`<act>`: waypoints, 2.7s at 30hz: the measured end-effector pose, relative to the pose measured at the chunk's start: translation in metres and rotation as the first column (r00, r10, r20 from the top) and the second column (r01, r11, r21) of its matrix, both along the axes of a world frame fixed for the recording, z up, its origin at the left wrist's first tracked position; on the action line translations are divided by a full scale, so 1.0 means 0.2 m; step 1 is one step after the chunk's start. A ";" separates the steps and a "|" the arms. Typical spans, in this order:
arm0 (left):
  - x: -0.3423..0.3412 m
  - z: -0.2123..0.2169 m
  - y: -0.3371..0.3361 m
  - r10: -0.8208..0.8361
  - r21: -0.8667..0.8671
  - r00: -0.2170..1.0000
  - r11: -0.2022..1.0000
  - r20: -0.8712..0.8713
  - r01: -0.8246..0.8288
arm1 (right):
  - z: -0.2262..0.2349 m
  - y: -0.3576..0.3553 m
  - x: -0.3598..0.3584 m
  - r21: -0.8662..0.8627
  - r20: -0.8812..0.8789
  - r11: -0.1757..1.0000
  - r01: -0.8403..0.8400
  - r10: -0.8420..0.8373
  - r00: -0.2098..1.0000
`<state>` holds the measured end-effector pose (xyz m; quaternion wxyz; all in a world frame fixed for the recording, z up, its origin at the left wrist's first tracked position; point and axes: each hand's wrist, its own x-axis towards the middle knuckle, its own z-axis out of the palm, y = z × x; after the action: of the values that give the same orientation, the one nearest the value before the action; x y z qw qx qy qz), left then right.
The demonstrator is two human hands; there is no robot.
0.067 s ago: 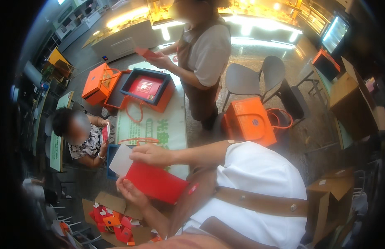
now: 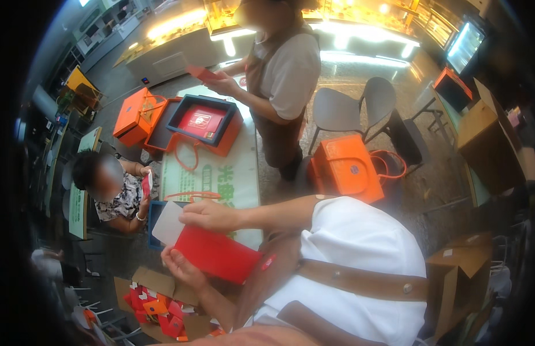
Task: The person assembles small orange and red paper boxes by folding flaps and tucking them into slots. They retrieve flat-packed boxes from a cardboard container, fold them into shape, and place the finished boxes into a larger orange gift bag on the table.
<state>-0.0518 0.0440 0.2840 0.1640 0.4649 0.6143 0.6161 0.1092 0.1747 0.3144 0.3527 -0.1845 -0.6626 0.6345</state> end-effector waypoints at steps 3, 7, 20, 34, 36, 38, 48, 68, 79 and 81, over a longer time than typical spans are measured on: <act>0.00 0.03 -0.01 0.040 -0.026 0.999 0.999 0.024 -0.039 | 0.00 0.01 -0.04 0.092 0.024 0.995 0.029 -0.032 0.999; -0.02 0.02 -0.06 0.038 0.007 0.996 0.999 0.086 -0.039 | -0.01 0.00 -0.08 0.111 0.032 0.993 0.037 -0.041 0.999; -0.06 0.10 -0.16 0.086 0.053 0.983 0.994 0.163 -0.095 | 0.03 -0.03 -0.21 0.242 0.066 0.963 -0.117 0.104 0.992; 0.04 0.19 -0.21 -0.018 0.245 0.904 0.965 0.428 -0.097 | 0.21 0.00 -0.25 -0.120 -0.052 0.962 -0.244 0.240 0.969; 0.02 0.21 -0.20 -0.042 0.268 0.890 0.959 0.454 -0.091 | 0.20 0.04 -0.26 -0.041 -0.033 0.964 -0.261 0.260 0.965; -0.01 0.25 -0.19 -0.084 0.328 0.877 0.941 0.473 -0.087 | 0.18 0.06 -0.27 -0.005 -0.031 0.963 -0.270 0.270 0.962; -0.12 0.31 -0.12 -0.087 0.193 0.882 0.981 0.462 -0.004 | 0.19 0.05 -0.29 -0.009 -0.076 0.958 -0.287 0.286 0.955; -0.06 0.41 -0.08 -0.107 0.087 0.872 0.993 0.477 0.075 | 0.28 0.10 -0.21 0.130 0.205 0.954 -0.269 0.239 0.949; -0.03 0.41 -0.05 0.015 -0.324 0.998 0.946 0.063 0.007 | 0.35 0.07 -0.17 0.424 0.311 0.843 -0.332 0.209 0.927; 0.00 0.41 -0.05 -0.003 -0.288 0.999 0.958 0.033 0.013 | 0.34 0.07 -0.15 0.406 0.318 0.852 -0.331 0.209 0.925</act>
<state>-0.0522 0.0346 0.3659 0.2424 0.4285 0.6928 0.5269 0.0789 0.1881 0.3820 0.2018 -0.0837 -0.8518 0.4761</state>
